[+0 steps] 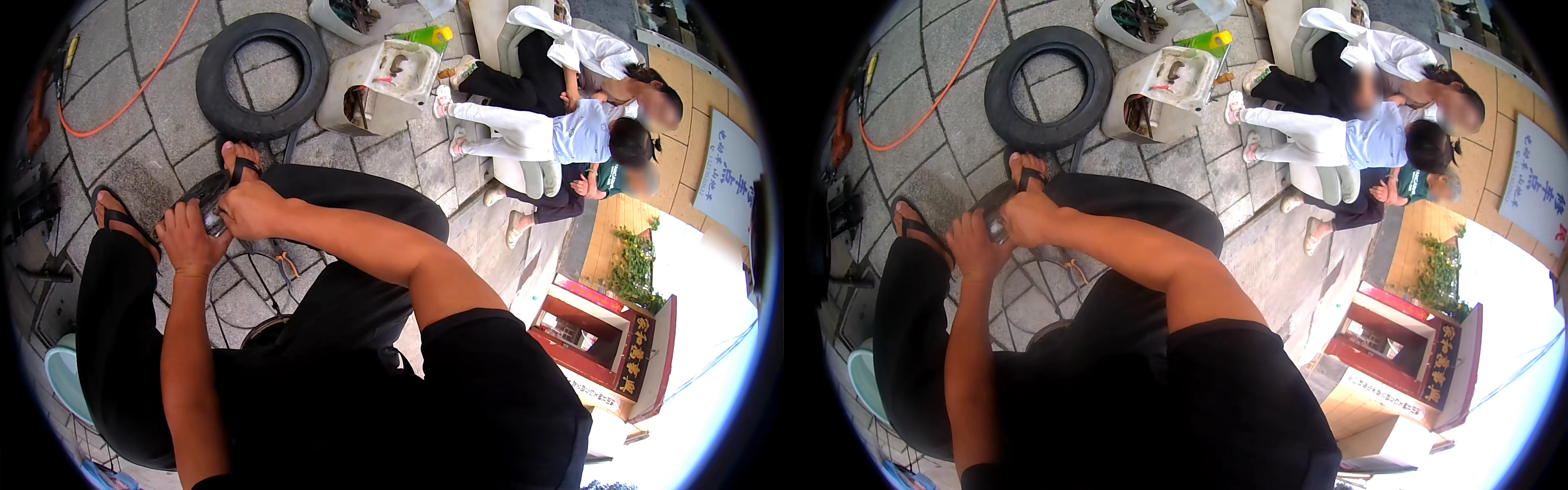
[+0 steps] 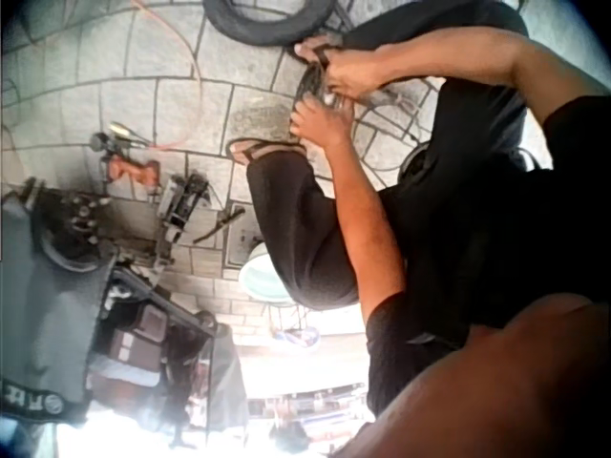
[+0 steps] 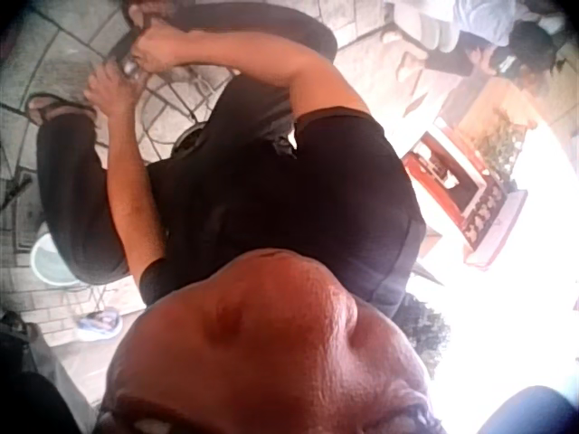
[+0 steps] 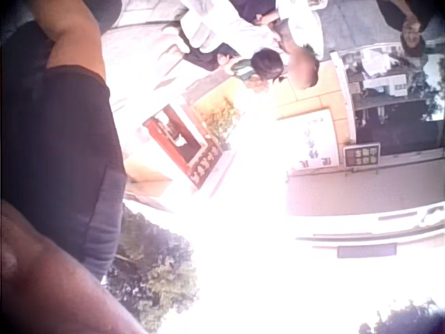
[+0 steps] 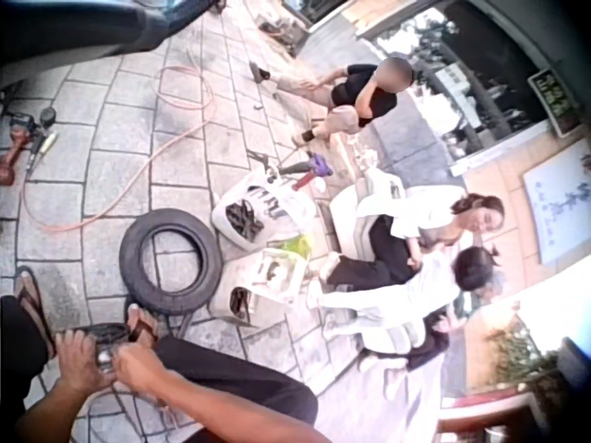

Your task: The person sits on the ground and uses a metal file to scrape and smooth the surface of a wheel rim. They rotate the rim to work on different sections, then flip it over to continue filing the opposite side.

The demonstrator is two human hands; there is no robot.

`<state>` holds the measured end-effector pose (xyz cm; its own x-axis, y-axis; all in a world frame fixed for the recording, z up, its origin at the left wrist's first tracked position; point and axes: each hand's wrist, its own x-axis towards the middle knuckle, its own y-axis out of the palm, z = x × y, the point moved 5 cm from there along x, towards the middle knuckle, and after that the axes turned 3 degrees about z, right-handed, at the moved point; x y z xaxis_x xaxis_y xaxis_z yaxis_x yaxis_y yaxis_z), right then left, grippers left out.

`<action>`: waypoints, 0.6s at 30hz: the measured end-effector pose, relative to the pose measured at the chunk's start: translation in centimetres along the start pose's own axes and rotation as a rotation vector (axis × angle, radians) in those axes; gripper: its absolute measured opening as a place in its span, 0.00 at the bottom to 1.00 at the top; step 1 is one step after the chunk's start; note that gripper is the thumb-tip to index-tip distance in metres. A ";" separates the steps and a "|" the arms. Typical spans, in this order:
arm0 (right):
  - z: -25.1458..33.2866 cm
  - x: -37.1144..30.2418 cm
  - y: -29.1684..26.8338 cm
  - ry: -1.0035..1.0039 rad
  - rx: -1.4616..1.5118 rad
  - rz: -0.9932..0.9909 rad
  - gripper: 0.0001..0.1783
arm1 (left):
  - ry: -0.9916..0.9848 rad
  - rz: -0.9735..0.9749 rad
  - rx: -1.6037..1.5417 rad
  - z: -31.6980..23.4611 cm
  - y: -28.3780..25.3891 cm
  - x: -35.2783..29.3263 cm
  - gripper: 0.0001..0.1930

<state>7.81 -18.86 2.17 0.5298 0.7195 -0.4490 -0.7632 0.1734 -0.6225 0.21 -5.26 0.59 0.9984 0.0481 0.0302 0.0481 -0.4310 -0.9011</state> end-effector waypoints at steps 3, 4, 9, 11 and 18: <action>-0.2 0.6 1.5 0.010 0.035 -0.017 0.13 | 0.020 -0.030 0.018 0.0 -0.2 -0.1 0.39; -0.1 0.6 1.2 0.002 0.016 -0.008 0.13 | 0.017 -0.026 0.018 0.1 -0.4 0.0 0.39; 0.4 0.2 0.4 0.039 0.034 -0.031 0.12 | 0.015 -0.039 0.001 0.1 -0.4 0.2 0.40; 0.3 0.6 1.0 0.070 0.063 -0.045 0.12 | 0.007 -0.022 0.015 0.1 -0.4 0.0 0.40; 0.1 0.4 0.9 0.090 0.110 -0.078 0.14 | 0.024 -0.029 -0.002 0.2 -0.2 0.0 0.40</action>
<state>7.28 -18.36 1.48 0.6160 0.6387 -0.4611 -0.7519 0.3019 -0.5861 0.24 -5.03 0.66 0.9970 0.0390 0.0669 0.0772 -0.4312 -0.8990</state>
